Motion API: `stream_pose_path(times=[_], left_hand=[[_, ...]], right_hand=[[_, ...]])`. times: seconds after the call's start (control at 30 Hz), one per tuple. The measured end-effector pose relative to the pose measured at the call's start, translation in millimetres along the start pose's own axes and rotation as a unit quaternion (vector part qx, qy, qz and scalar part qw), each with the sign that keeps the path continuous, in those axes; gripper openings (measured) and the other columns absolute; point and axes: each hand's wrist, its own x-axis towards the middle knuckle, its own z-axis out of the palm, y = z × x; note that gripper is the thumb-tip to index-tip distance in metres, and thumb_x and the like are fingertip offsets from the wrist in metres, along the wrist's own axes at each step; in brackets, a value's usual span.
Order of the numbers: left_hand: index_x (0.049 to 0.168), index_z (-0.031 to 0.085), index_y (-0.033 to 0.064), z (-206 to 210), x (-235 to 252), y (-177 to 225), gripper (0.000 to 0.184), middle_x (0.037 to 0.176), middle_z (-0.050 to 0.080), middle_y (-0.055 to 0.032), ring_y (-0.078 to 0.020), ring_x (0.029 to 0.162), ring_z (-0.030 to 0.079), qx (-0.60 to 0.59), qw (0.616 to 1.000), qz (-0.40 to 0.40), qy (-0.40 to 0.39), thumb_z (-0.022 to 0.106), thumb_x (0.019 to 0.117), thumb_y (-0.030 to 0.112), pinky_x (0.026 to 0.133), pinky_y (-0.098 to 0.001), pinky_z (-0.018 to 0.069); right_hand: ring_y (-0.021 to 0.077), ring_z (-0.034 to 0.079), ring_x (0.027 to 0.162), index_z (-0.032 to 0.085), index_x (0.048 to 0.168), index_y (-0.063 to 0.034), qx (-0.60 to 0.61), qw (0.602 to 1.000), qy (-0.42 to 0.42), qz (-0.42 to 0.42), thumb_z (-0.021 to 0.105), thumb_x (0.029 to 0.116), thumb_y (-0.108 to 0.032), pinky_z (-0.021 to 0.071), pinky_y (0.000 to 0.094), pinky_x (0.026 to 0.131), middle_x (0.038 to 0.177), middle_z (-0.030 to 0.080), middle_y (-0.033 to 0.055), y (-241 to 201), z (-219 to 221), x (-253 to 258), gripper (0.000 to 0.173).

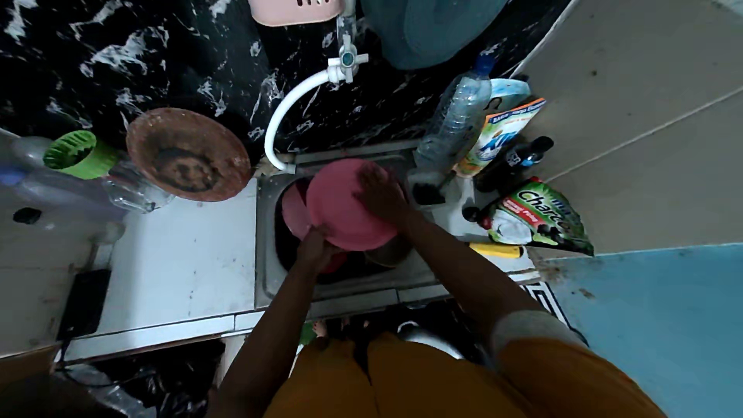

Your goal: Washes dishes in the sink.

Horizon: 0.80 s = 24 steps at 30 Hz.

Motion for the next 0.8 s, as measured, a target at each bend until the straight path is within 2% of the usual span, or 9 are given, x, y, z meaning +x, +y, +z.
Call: stream_pose_path(times=[0.1, 0.17, 0.27, 0.3, 0.37, 0.5, 0.6, 0.7, 0.8], left_hand=[[0.134, 0.042, 0.0002, 12, -8, -2, 0.031, 0.105, 0.065, -0.0178, -0.0281, 0.086, 0.070, -0.014, 1.000, -0.008, -0.022, 0.039, 0.1036, 0.006, 0.071, -0.0456, 0.0615], [0.138, 0.040, 0.0012, 7, -9, 5, 0.038, 0.107, 0.065, -0.0185, -0.0281, 0.087, 0.070, -0.021, 1.000, 0.023, 0.001, 0.041, 0.1009, 0.003, 0.071, -0.0454, 0.0612], [0.142, 0.036, 0.0032, -19, -6, 14, 0.041, 0.107, 0.064, -0.0182, -0.0280, 0.085, 0.069, -0.041, 0.996, 0.056, 0.053, 0.042, 0.1008, 0.003, 0.067, -0.0459, 0.0604], [0.143, 0.035, 0.0038, -24, -7, 15, 0.043, 0.109, 0.063, -0.0191, -0.0292, 0.086, 0.070, -0.048, 0.996, 0.052, 0.054, 0.042, 0.1003, 0.003, 0.067, -0.0471, 0.0607], [0.142, 0.035, 0.0030, -19, -12, 11, 0.044, 0.110, 0.064, -0.0205, -0.0308, 0.087, 0.070, -0.055, 0.997, 0.031, 0.042, 0.041, 0.0987, 0.001, 0.067, -0.0479, 0.0612], [0.141, 0.036, 0.0035, 5, -16, 4, 0.042, 0.107, 0.065, -0.0190, -0.0295, 0.086, 0.070, -0.042, 0.999, 0.016, -0.004, 0.040, 0.0998, 0.001, 0.068, -0.0458, 0.0612], [0.142, 0.036, 0.0046, -4, -13, 13, 0.042, 0.105, 0.065, -0.0175, -0.0279, 0.085, 0.070, -0.037, 0.998, 0.039, 0.018, 0.042, 0.0998, 0.003, 0.066, -0.0449, 0.0609], [0.138, 0.039, 0.0029, -13, -8, 15, 0.040, 0.105, 0.065, -0.0162, -0.0252, 0.085, 0.069, -0.041, 0.998, 0.045, 0.035, 0.041, 0.0978, 0.002, 0.066, -0.0436, 0.0602], [0.121, 0.048, 0.0036, -13, -2, 13, 0.024, 0.094, 0.064, -0.0091, -0.0174, 0.078, 0.066, -0.035, 0.998, 0.048, 0.017, 0.040, 0.0980, 0.001, 0.067, -0.0362, 0.0584]], right_hand=[[0.0445, 0.014, 0.156, 0.027, 0.161, 0.0002, 0.063, 0.997, 0.049, 0.001, 0.038, 0.1086, -0.046, 0.0083, 0.0698, 0.123, 0.168, 0.021, 0.0235, -39, 31, 36, 0.071], [0.0401, 0.017, 0.157, 0.031, 0.160, -0.0028, 0.135, 0.989, -0.037, -0.047, 0.036, 0.1107, -0.037, 0.0112, 0.0661, 0.124, 0.168, 0.025, 0.0206, -71, 33, 25, 0.061], [0.0382, 0.015, 0.158, 0.030, 0.163, -0.0205, 0.137, 0.967, -0.176, -0.120, 0.037, 0.1109, -0.038, 0.0099, 0.0656, 0.124, 0.170, 0.022, 0.0148, -65, 11, -5, 0.056], [0.0387, 0.018, 0.157, 0.032, 0.163, -0.0230, 0.114, 0.972, -0.168, -0.116, 0.037, 0.1106, -0.039, 0.0127, 0.0650, 0.124, 0.169, 0.025, 0.0146, -52, 4, -9, 0.055], [0.0400, 0.024, 0.155, 0.034, 0.161, -0.0160, 0.052, 0.992, -0.092, -0.068, 0.036, 0.1107, -0.042, 0.0151, 0.0638, 0.125, 0.166, 0.032, 0.0187, -25, 2, -1, 0.057], [0.0446, 0.013, 0.157, 0.027, 0.163, -0.0070, 0.044, 0.999, 0.014, -0.008, 0.034, 0.1104, -0.042, 0.0057, 0.0735, 0.121, 0.169, 0.022, 0.0218, -32, 27, 28, 0.063], [0.0384, 0.015, 0.158, 0.031, 0.163, -0.0167, 0.114, 0.983, -0.103, -0.095, 0.036, 0.1109, -0.040, 0.0090, 0.0711, 0.122, 0.169, 0.025, 0.0139, -64, 20, 7, 0.057], [0.0370, 0.021, 0.157, 0.034, 0.162, -0.0227, 0.071, 0.985, -0.140, -0.069, 0.039, 0.1095, -0.044, 0.0130, 0.0658, 0.124, 0.168, 0.029, 0.0131, -38, -14, -26, 0.057], [0.0446, 0.024, 0.153, 0.039, 0.157, -0.0034, 0.111, 0.992, 0.011, 0.058, 0.059, 0.1011, -0.039, 0.0193, 0.0638, 0.123, 0.164, 0.029, 0.0260, 4, -31, -43, 0.069]])
